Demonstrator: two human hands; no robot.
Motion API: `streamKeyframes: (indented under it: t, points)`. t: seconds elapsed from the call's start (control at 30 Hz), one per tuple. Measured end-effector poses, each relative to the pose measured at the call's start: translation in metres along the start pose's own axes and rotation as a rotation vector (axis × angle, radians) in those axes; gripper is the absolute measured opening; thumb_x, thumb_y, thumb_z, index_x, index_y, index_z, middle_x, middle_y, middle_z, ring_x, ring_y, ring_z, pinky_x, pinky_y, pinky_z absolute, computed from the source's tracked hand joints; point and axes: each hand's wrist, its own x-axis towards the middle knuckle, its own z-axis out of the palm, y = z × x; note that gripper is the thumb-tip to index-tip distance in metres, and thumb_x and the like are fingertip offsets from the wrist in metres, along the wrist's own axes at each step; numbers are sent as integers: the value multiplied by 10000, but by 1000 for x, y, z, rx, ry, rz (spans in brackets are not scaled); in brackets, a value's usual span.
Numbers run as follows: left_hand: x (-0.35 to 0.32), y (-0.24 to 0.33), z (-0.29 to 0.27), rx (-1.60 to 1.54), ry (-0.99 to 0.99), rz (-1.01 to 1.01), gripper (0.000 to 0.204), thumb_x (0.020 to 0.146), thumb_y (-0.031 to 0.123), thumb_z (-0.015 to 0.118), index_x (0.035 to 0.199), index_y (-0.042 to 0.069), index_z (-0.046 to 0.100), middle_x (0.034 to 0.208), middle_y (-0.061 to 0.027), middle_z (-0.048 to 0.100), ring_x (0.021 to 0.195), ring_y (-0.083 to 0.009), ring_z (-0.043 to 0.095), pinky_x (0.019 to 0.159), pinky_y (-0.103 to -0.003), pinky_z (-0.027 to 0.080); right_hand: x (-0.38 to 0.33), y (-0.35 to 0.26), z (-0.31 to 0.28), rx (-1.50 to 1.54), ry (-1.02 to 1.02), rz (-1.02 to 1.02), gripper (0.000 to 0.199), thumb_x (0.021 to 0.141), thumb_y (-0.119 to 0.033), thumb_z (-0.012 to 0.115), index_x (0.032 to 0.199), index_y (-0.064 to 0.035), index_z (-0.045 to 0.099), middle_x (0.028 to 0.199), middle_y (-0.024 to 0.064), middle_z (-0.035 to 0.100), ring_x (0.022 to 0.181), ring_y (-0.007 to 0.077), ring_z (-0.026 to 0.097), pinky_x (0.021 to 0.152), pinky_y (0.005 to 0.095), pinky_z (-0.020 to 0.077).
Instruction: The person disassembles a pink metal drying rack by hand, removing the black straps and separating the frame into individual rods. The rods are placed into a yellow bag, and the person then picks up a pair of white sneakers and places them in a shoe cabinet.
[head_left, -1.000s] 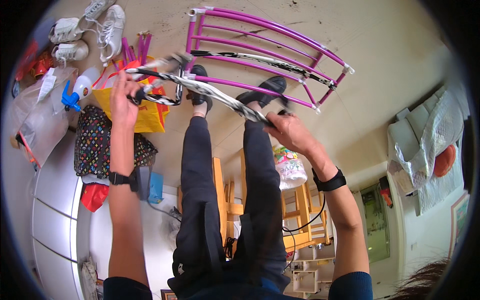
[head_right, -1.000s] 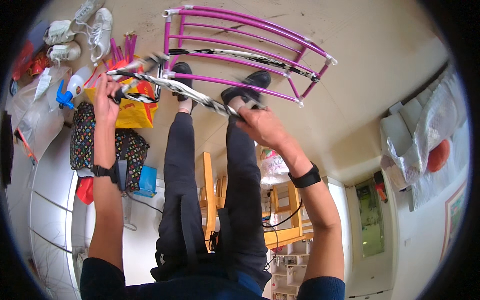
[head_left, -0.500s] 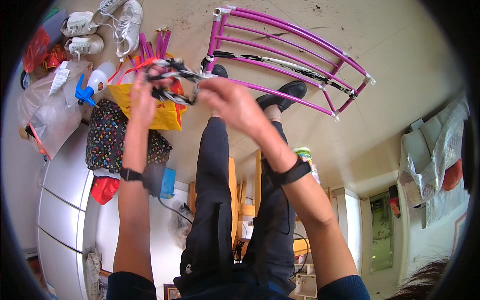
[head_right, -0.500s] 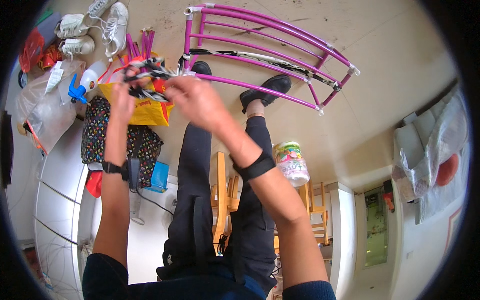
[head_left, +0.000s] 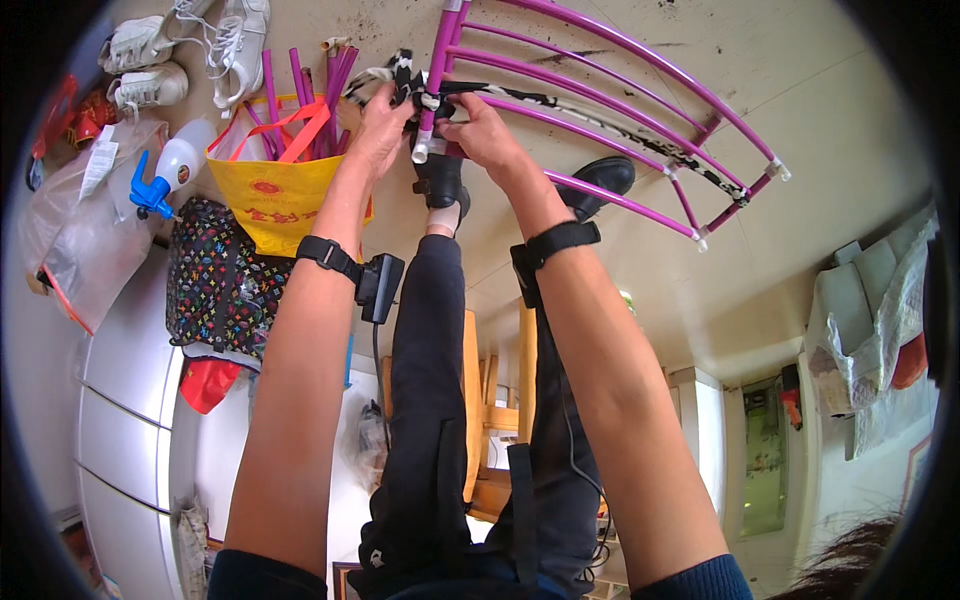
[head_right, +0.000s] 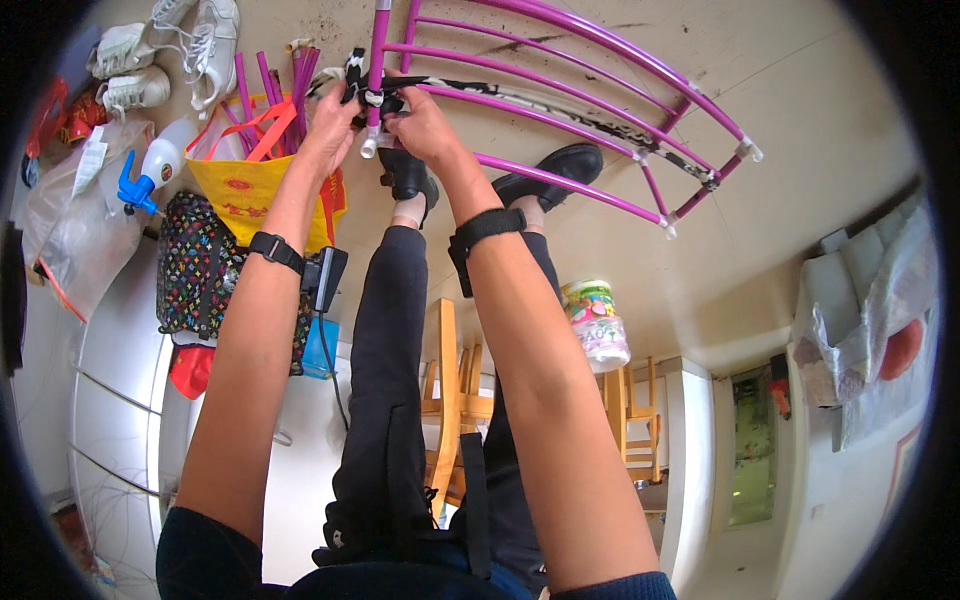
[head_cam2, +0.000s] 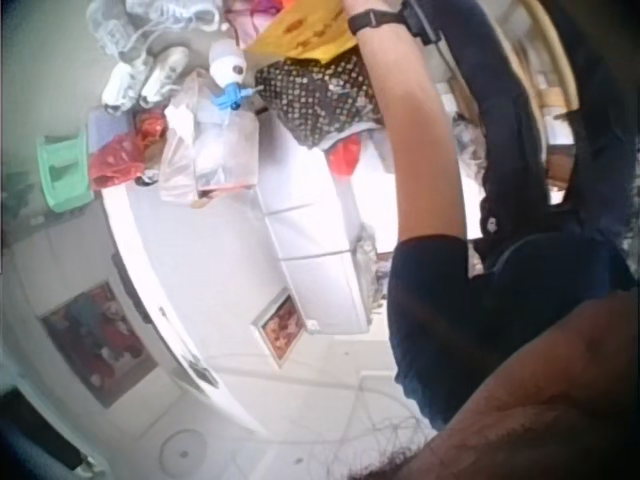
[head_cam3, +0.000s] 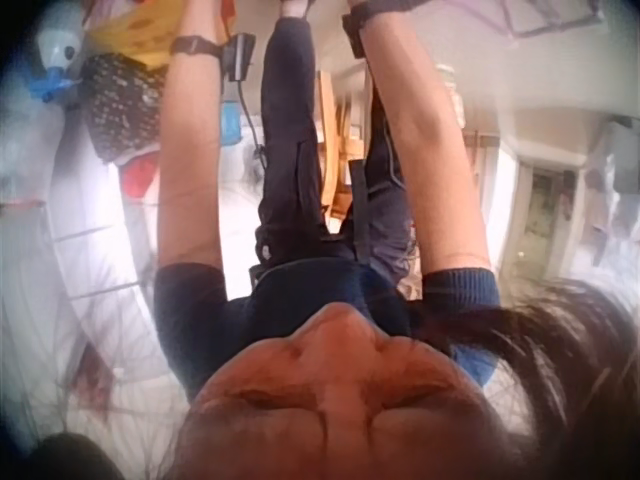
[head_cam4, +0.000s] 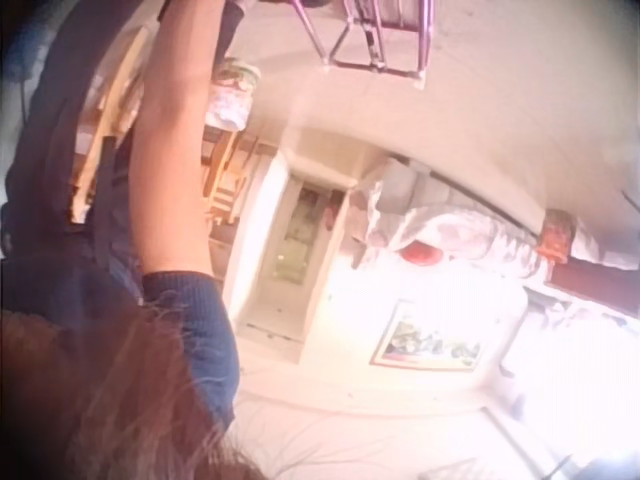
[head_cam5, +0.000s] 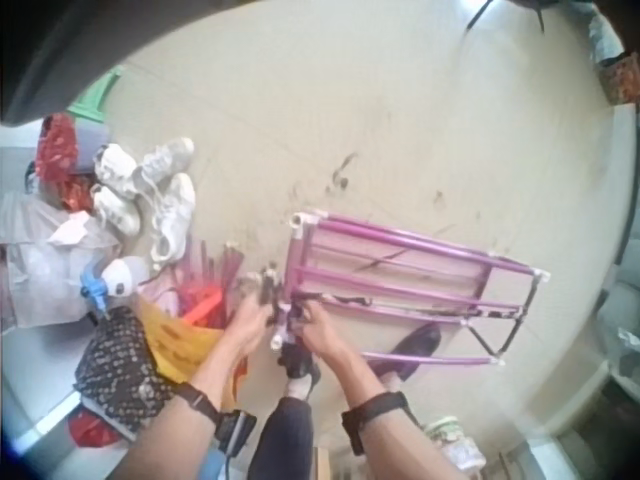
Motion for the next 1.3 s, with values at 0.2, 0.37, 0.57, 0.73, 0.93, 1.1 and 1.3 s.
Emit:
streamKeyframes:
  t: [0.2,0.37,0.57,0.73,0.93,1.1,1.3]
  points:
    - [-14,21,3,-205,-363,-106,633,958,591,329,1278,80,522,1240,-34,568,1163,-156,497,1032,-334,325,24,11,1,-299,-31,-40,368,739,-21,658,1105,-56,640,886,23,651,806,124,592,736,299,501]
    - [-14,15,19,-118,-115,-58,603,943,604,362,1301,143,514,1260,-54,563,1183,-237,501,1024,-347,339,11,14,-4,-692,74,-120,280,743,-100,648,1011,-18,640,958,210,661,889,371,634,769,424,510]
    - [-32,21,31,668,445,285,356,927,298,496,1217,103,559,1204,-143,570,960,-309,612,831,-383,481,-25,2,-16,-924,471,-235,192,793,-129,584,948,-19,614,928,230,628,914,425,583,778,500,467]
    - [-76,47,44,562,63,560,448,771,-21,555,1208,79,564,1141,-116,589,1050,-216,583,929,-336,465,-115,-55,-35,-812,179,-216,237,805,-100,559,1022,-12,595,929,211,630,889,403,599,755,473,478]
    - [-134,59,89,928,-582,873,382,704,-43,611,1072,60,601,1147,-113,601,1146,-295,544,1019,-416,407,-232,-113,-42,-580,-42,-80,224,839,-42,561,1047,35,591,824,183,603,689,315,567,642,361,457]
    - [-124,33,107,615,-234,719,260,779,-83,520,995,49,580,1045,-123,627,1056,-307,585,882,-368,475,-245,-116,-30,-763,43,83,202,850,-195,609,816,-16,522,687,206,561,704,402,577,597,466,441]
    - [-127,18,115,606,-189,558,191,831,-60,468,987,32,529,1169,-138,576,1122,-322,548,942,-385,433,-278,-115,-18,-696,-168,129,287,856,-242,648,835,11,514,584,200,537,565,362,591,523,427,433]
